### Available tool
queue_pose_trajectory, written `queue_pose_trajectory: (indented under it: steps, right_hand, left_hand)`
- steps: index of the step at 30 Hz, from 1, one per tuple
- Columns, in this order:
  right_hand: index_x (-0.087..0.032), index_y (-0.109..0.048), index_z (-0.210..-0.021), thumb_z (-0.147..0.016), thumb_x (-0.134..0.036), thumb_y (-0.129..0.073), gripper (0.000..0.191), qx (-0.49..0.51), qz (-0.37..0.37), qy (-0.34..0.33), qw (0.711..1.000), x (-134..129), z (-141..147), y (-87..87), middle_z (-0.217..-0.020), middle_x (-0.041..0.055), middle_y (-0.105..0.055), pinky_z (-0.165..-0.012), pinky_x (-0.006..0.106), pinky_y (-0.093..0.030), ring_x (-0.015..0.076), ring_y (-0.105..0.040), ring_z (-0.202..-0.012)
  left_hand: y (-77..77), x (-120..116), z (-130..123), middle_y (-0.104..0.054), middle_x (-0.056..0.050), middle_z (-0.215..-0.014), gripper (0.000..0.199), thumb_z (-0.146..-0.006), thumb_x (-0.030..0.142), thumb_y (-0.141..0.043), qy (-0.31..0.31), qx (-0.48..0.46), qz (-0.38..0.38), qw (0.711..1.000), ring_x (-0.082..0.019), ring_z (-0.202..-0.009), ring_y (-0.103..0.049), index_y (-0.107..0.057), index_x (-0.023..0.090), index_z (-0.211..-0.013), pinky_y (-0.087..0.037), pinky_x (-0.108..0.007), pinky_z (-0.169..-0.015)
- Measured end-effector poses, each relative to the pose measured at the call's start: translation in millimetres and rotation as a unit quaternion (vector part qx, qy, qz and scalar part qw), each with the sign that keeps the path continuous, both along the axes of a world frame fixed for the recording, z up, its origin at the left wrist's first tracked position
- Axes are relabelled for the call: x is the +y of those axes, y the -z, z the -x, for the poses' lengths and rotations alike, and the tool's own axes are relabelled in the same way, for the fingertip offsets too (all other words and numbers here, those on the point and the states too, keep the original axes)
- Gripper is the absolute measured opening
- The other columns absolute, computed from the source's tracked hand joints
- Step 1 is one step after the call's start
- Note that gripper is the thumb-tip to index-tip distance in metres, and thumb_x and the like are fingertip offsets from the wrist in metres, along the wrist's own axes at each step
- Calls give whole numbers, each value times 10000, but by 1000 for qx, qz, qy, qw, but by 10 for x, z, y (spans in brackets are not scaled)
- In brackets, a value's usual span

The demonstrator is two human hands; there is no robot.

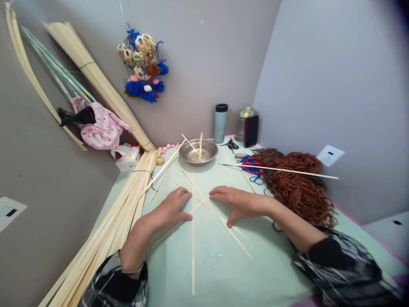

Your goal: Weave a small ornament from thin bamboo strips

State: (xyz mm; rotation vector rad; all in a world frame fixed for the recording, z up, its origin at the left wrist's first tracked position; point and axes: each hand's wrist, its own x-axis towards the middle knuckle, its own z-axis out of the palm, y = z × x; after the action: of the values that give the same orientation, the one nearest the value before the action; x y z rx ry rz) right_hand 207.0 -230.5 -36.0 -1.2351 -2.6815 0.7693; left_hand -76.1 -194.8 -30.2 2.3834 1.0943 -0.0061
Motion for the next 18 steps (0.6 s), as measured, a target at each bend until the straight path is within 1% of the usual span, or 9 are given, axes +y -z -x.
queue_pose_trajectory:
  steps: [2,3,7,8,10,13,15,17,18]
  right_hand:
    - [-164,-526,-1438,-648,-376,-892,896,0,-1,2,1000,-4,-1,-9,-1493,178,-474,-1164,442,-332,333,-415,-1393]
    - [-165,-529,-1435,-644,-373,-893,896,-3,0,3,1000,-6,1,-15,-1492,176,-476,-1165,443,-331,334,-416,-1392]
    - [-158,-528,-1436,-666,-400,-874,879,-17,4,3,1000,-19,19,-34,-1495,178,-474,-1155,460,-343,344,-412,-1389]
    - [-158,-522,-1441,-682,-418,-861,871,-20,5,2,1000,-25,22,-33,-1500,178,-470,-1152,460,-348,344,-412,-1390]
    - [-156,-511,-1451,-707,-459,-836,866,-26,6,0,1000,-38,18,-25,-1513,176,-457,-1153,460,-349,344,-406,-1398]
    - [-161,-497,-1461,-769,-503,-777,821,-14,3,2,1000,-29,-52,-38,-1534,164,-442,-1160,445,-351,334,-406,-1411]
    - [-181,-511,-1448,-865,-466,-692,673,-9,-32,34,999,19,-160,-96,-1526,148,-459,-1147,427,-371,310,-447,-1390]
    - [-191,-585,-1367,-927,-354,-623,471,-49,-107,112,987,101,-312,-192,-1436,151,-548,-1096,435,-415,307,-532,-1305]
    - [-175,-629,-1301,-928,-287,-612,389,-96,-145,161,971,150,-399,-246,-1354,166,-602,-1047,444,-445,318,-575,-1241]
  left_hand:
    - [-3,-40,12,-440,-95,-1493,579,-844,351,-633,-1,-11,0,1000,-262,-1401,-401,-480,240,-1391,-357,-431,-1182]
    - [8,-54,23,-432,-88,-1509,564,-856,344,-618,0,-16,0,1000,-260,-1424,-379,-477,248,-1394,-341,-438,-1194]
    - [123,-57,91,-338,-38,-1625,579,-891,331,-574,0,-27,3,1000,-246,-1542,-192,-437,294,-1452,-230,-466,-1256]
    - [153,-47,107,-328,-25,-1634,586,-898,331,-566,0,-28,4,1000,-236,-1550,-170,-427,302,-1466,-218,-463,-1262]
    - [187,-30,129,-330,-13,-1636,597,-909,328,-554,7,-27,5,1000,-221,-1552,-167,-410,300,-1487,-217,-453,-1267]
    - [152,-52,104,-320,-30,-1640,606,-919,317,-542,12,-11,-2,1000,-229,-1556,-153,-397,262,-1505,-191,-463,-1274]
    - [88,-117,32,-291,-59,-1651,608,-940,328,-513,9,-3,-11,1000,-233,-1559,-134,-371,222,-1522,-157,-460,-1280]
    - [24,-220,-81,-244,-96,-1663,628,-967,353,-469,8,4,-17,1000,-226,-1560,-130,-315,171,-1548,-140,-432,-1282]
    - [1,-280,-147,-219,-107,-1668,644,-972,356,-460,7,7,-18,1000,-229,-1560,-128,-284,158,-1560,-134,-431,-1281]
